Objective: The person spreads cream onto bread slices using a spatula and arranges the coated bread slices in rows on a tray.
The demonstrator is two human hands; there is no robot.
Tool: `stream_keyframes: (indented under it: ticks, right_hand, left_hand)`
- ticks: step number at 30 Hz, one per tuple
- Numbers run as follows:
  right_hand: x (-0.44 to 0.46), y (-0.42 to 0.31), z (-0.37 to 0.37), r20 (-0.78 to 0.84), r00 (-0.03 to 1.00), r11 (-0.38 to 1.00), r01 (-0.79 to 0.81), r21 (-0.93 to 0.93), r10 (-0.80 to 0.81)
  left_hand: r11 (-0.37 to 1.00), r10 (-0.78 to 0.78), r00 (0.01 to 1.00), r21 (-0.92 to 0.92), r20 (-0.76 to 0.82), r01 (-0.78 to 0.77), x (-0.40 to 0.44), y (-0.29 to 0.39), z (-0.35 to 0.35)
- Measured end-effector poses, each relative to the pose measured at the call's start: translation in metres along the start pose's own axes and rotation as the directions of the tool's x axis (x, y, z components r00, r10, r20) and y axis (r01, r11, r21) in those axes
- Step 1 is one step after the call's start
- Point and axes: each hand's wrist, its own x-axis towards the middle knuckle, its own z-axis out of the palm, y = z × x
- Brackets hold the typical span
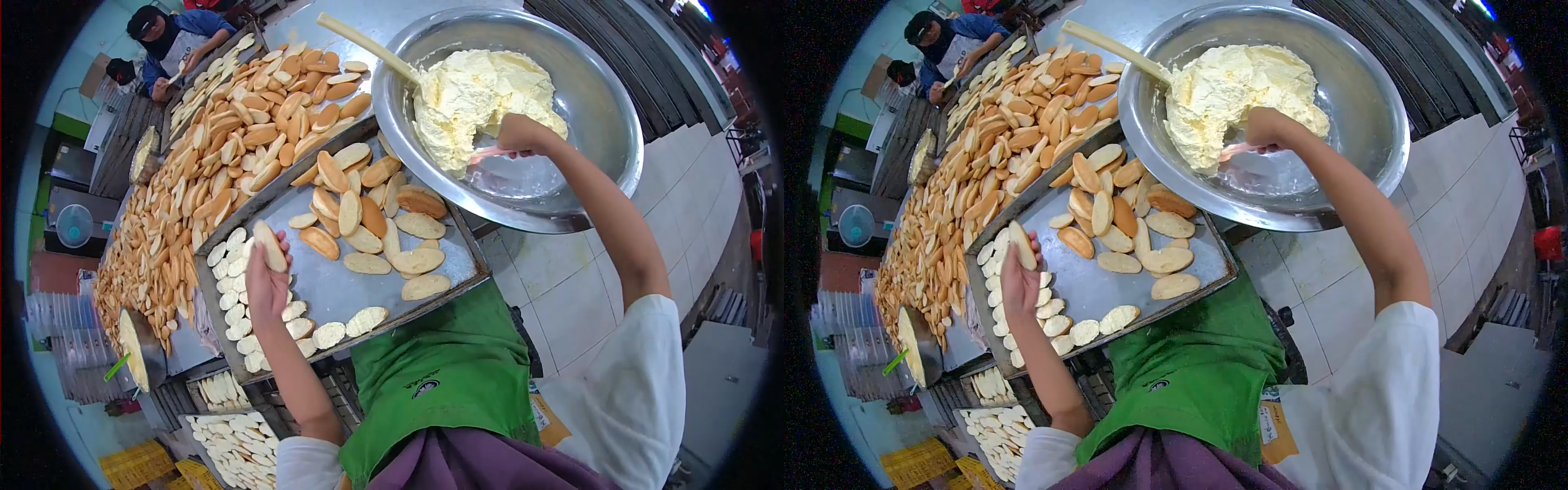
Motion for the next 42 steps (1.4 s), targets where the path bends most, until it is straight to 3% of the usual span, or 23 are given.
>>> stream_keyframes:
  ticks: [2, 4, 5, 6, 8, 10, 13, 18, 19, 20, 22, 25, 30, 32, 33, 34, 36, 37, 38, 40, 42]
  right_hand:
    - [0.008, -0.005, 0.002, -0.002, 0.996, 0.990, 0.085, 0.111, -0.085]
    - [-0.002, -0.006, -0.005, -0.007, 0.996, 0.989, 0.089, 0.120, -0.089]
    - [-0.006, 0.001, -0.007, -0.039, 0.998, 0.968, 0.060, 0.242, -0.052]
    - [-0.009, 0.010, -0.010, -0.068, 0.998, 0.933, 0.032, 0.359, -0.008]
    - [-0.020, 0.026, -0.017, -0.096, 0.995, 0.938, 0.058, 0.342, -0.026]
    - [-0.051, 0.029, -0.026, -0.187, 0.982, 0.876, 0.099, 0.473, -0.010]
    - [-0.101, 0.016, -0.031, -0.304, 0.952, 0.847, 0.182, 0.499, -0.026]
    - [-0.161, -0.030, 0.022, -0.392, 0.892, 0.588, 0.444, 0.676, -0.223]
    - [-0.168, -0.042, 0.040, -0.357, 0.902, 0.491, 0.431, 0.756, -0.242]
    - [-0.170, -0.054, 0.057, -0.334, 0.900, 0.482, 0.432, 0.762, -0.279]
    - [-0.168, -0.076, 0.090, -0.528, 0.735, 0.339, 0.670, 0.660, -0.425]
    - [-0.165, -0.099, 0.120, -0.496, 0.759, 0.221, 0.616, 0.756, -0.421]
    - [-0.162, -0.109, 0.137, -0.484, 0.776, 0.335, 0.618, 0.712, -0.404]
    - [-0.155, -0.099, 0.133, -0.663, 0.541, 0.548, 0.804, 0.228, -0.518]
    - [-0.157, -0.096, 0.128, -0.677, 0.545, 0.621, 0.767, 0.163, -0.495]
    - [-0.159, -0.098, 0.124, -0.674, 0.545, 0.621, 0.767, 0.162, -0.498]
    - [-0.163, -0.100, 0.120, -0.692, 0.638, 0.640, 0.694, 0.328, -0.337]
    - [-0.164, -0.102, 0.124, -0.654, 0.690, 0.521, 0.698, 0.491, -0.309]
    - [-0.165, -0.103, 0.127, -0.651, 0.693, 0.523, 0.696, 0.492, -0.310]
    - [-0.164, -0.106, 0.131, -0.559, 0.672, 0.536, 0.734, 0.416, -0.485]
    - [-0.158, -0.095, 0.129, -0.542, 0.650, 0.580, 0.746, 0.326, -0.532]
  left_hand:
    - [0.938, -0.012, 0.994, -0.343, 0.110, 0.049, -0.027, -0.008, 0.019]
    - [0.918, -0.026, 0.995, -0.391, 0.101, 0.064, -0.046, -0.012, 0.035]
    - [0.894, -0.041, 0.994, -0.441, 0.097, 0.080, -0.053, -0.014, 0.039]
    - [0.893, -0.043, 0.994, -0.442, 0.096, 0.082, -0.056, -0.019, 0.039]
    - [0.905, -0.008, 0.978, -0.415, 0.209, 0.096, -0.060, -0.029, 0.039]
    - [0.887, -0.034, 0.982, -0.447, 0.186, 0.116, -0.061, -0.033, 0.051]
    - [0.916, -0.010, 0.981, -0.393, 0.191, 0.086, -0.058, -0.038, 0.068]
    - [0.938, 0.003, 0.954, -0.333, 0.299, 0.102, -0.055, -0.036, 0.099]
    - [0.933, 0.004, 0.948, -0.342, 0.319, 0.112, -0.056, -0.035, 0.105]
    - [0.929, 0.004, 0.941, -0.351, 0.337, 0.121, -0.057, -0.034, 0.107]
    - [0.941, -0.029, 0.942, -0.309, 0.333, 0.138, -0.059, -0.037, 0.104]
    - [0.927, -0.034, 0.947, -0.345, 0.320, 0.150, -0.067, -0.035, 0.102]
    - [0.885, -0.050, 0.953, -0.429, 0.299, 0.181, -0.068, -0.034, 0.093]
    - [0.867, 0.008, 0.953, -0.477, 0.303, 0.144, -0.068, -0.035, 0.089]
    - [0.873, 0.037, 0.968, -0.479, 0.250, 0.090, -0.067, -0.035, 0.087]
    - [0.877, 0.067, 0.978, -0.479, 0.196, 0.035, -0.066, -0.035, 0.084]
    - [0.897, 0.080, 0.978, -0.441, 0.192, 0.013, -0.063, -0.036, 0.077]
    - [0.915, 0.102, 0.979, -0.403, 0.178, -0.021, -0.064, -0.033, 0.079]
    - [0.930, 0.122, 0.979, -0.364, 0.165, -0.054, -0.065, -0.031, 0.080]
    - [0.931, 0.154, 0.970, -0.356, 0.188, -0.078, -0.065, -0.032, 0.078]
    - [0.872, 0.192, 0.971, -0.479, 0.146, -0.100, -0.065, -0.030, 0.071]
